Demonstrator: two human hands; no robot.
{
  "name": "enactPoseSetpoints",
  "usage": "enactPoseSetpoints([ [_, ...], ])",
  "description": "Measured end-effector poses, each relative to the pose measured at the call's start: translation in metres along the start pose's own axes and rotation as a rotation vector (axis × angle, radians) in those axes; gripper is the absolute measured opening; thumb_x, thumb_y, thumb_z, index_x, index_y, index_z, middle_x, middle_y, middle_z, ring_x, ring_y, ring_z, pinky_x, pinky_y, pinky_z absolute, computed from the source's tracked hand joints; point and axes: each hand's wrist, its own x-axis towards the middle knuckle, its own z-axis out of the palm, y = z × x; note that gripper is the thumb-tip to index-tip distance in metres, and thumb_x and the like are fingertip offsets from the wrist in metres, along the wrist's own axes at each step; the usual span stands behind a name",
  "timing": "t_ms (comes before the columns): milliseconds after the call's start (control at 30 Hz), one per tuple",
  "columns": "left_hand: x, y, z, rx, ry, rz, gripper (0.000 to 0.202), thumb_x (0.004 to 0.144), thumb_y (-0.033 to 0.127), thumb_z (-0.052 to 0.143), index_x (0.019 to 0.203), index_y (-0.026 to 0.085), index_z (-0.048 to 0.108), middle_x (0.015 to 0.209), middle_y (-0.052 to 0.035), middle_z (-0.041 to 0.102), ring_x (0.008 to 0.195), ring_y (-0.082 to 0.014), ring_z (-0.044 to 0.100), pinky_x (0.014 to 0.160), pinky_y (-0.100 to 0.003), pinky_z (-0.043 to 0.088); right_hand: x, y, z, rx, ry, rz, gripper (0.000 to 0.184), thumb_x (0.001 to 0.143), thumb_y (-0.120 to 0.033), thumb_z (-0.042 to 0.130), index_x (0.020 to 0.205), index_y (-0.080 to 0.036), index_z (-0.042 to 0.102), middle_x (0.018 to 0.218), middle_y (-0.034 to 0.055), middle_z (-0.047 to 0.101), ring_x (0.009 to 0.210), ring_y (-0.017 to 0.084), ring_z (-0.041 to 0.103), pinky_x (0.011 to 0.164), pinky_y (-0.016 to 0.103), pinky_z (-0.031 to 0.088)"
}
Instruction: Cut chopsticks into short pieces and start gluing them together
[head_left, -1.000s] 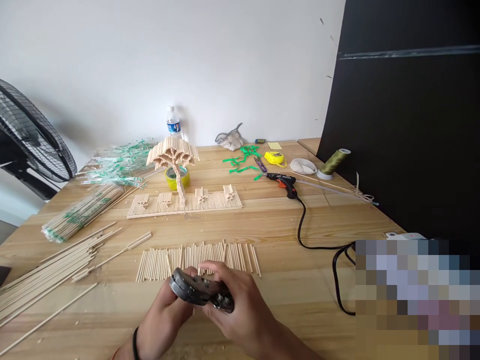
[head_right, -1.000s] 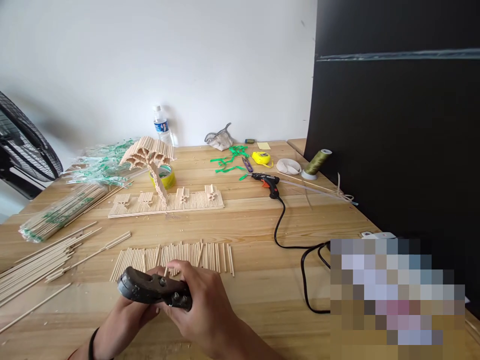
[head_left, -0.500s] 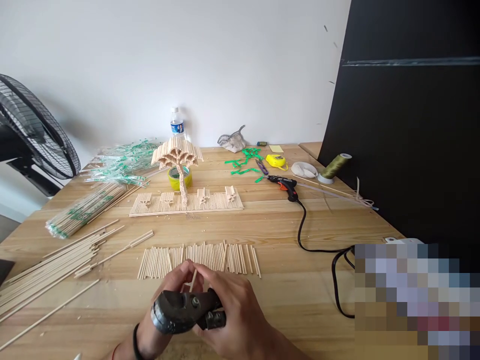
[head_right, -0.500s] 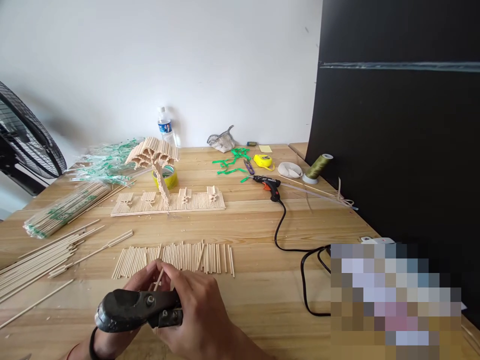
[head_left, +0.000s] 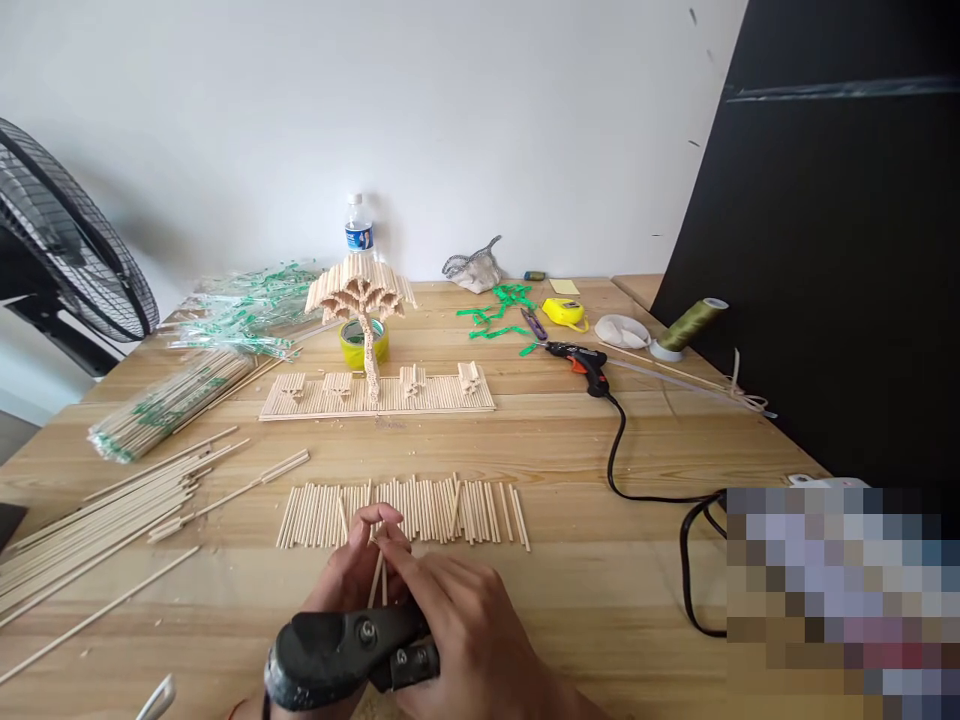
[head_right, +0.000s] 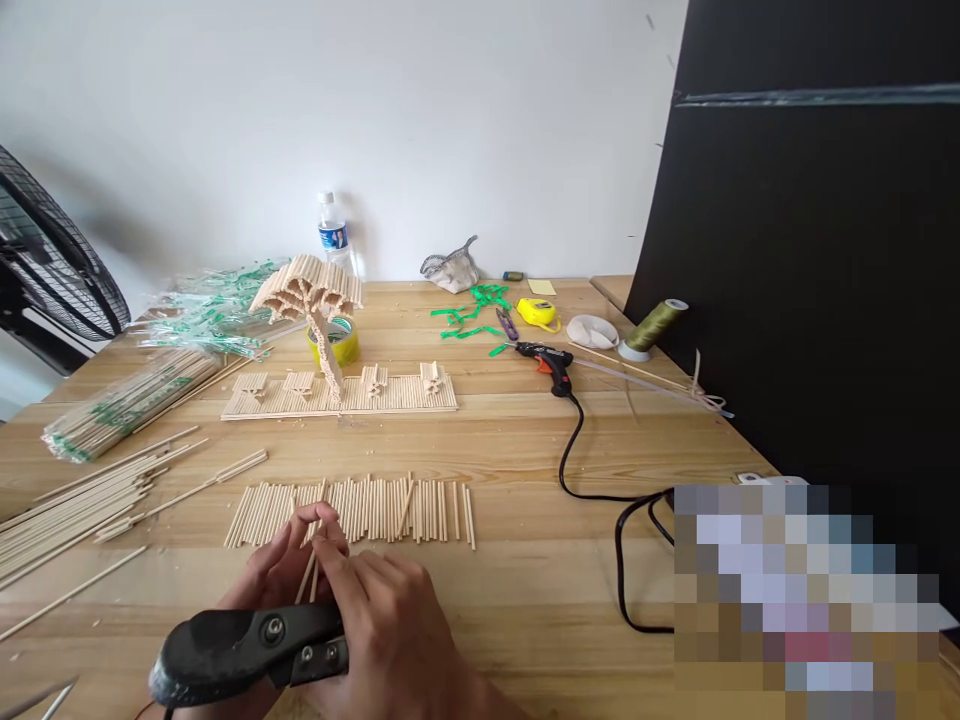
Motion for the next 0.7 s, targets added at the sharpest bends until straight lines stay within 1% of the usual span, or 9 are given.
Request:
enactPoseSetpoints([
  [67,-0.001,-0.001,0.004,-0.076,-0.034,-0.008,0.028,0.088,0.052,0.075,0.105,0.030,0.071,0.077,0.0019,0.058,0.072,-0.0142,0.057,0.074,-0.024,0.050,0.003,0.001,-0.004,0.004,0.018,0.015,0.078,0.071,-0.018,0.062,0.146,-0.008,0.043,0.094,0.0133,0.078,0.075,0.029,0.075,0.065,0.043,0.059],
  [133,0.001,-0.002,0.002,-0.084,-0.059,-0.009,0.030,0.084,0.047,0.080,0.106,0.028,0.073,0.075,0.0019,0.059,0.072,-0.0139,0.057,0.072,-0.022,0.049,0.005,0.003,-0.009,0.010,0.013,0.037,0.074,0.070,-0.016,0.061,0.142,-0.010,0.046,0.093,0.0128,0.077,0.075,0.029,0.075,0.065,0.042,0.060],
  [200,0.003,-0.002,-0.003,-0.027,-0.106,-0.015,0.038,0.083,0.039,0.082,0.117,0.025,0.072,0.078,0.0002,0.062,0.073,-0.0134,0.057,0.071,-0.021,0.047,0.006,0.006,-0.014,0.012,-0.009,0.067,0.070,0.069,-0.015,0.061,0.138,-0.012,0.049,0.091,0.0108,0.077,0.074,0.028,0.075,0.064,0.041,0.060],
  [300,0.006,-0.001,-0.014,0.075,-0.177,-0.012,0.049,0.089,0.031,0.077,0.135,0.022,0.064,0.087,-0.0032,0.065,0.077,-0.0130,0.059,0.074,-0.021,0.047,0.008,0.009,-0.021,0.034,-0.039,0.096,0.069,0.070,-0.016,0.064,0.138,-0.016,0.049,0.090,0.0078,0.076,0.074,0.025,0.074,0.067,0.040,0.060],
  [400,0.010,0.000,-0.021,0.153,-0.246,0.046,0.052,0.090,0.030,0.078,0.138,0.023,0.061,0.093,-0.0043,0.066,0.083,-0.0137,0.061,0.078,-0.022,0.048,0.009,0.011,-0.026,0.067,-0.051,0.122,0.073,0.071,-0.016,0.066,0.141,-0.019,0.045,0.092,0.0052,0.076,0.076,0.024,0.074,0.069,0.038,0.060],
  [467,0.014,0.001,-0.023,0.206,-0.285,0.067,0.053,0.088,0.029,0.080,0.137,0.023,0.060,0.092,-0.0035,0.066,0.084,-0.0136,0.062,0.079,-0.022,0.049,0.010,0.013,-0.029,0.094,-0.064,0.134,0.077,0.070,-0.014,0.065,0.144,-0.021,0.043,0.096,0.0044,0.077,0.079,0.024,0.075,0.072,0.038,0.060],
  [533,0.016,0.004,-0.025,0.271,-0.285,0.061,0.049,0.090,0.028,0.078,0.136,0.023,0.060,0.089,-0.0025,0.066,0.081,-0.0123,0.062,0.076,-0.021,0.049,0.010,0.015,-0.031,0.113,-0.091,0.142,0.081,0.068,-0.013,0.066,0.145,-0.022,0.044,0.099,0.0042,0.077,0.082,0.024,0.075,0.075,0.038,0.060],
  [633,0.020,0.009,-0.027,0.366,-0.246,0.046,0.042,0.094,0.029,0.075,0.132,0.021,0.060,0.084,-0.0020,0.068,0.075,-0.0108,0.063,0.070,-0.020,0.049,0.010,0.018,-0.035,0.120,-0.162,0.156,0.084,0.066,-0.013,0.068,0.146,-0.021,0.046,0.098,0.0039,0.078,0.081,0.024,0.074,0.076,0.039,0.059],
  [700,0.021,0.014,-0.028,0.400,-0.220,0.026,0.043,0.093,0.032,0.076,0.130,0.019,0.059,0.081,-0.0021,0.071,0.072,-0.0110,0.065,0.067,-0.020,0.050,0.010,0.019,-0.039,0.137,-0.213,0.165,0.084,0.066,-0.013,0.069,0.146,-0.020,0.047,0.099,0.0044,0.078,0.082,0.024,0.074,0.077,0.039,0.059],
])
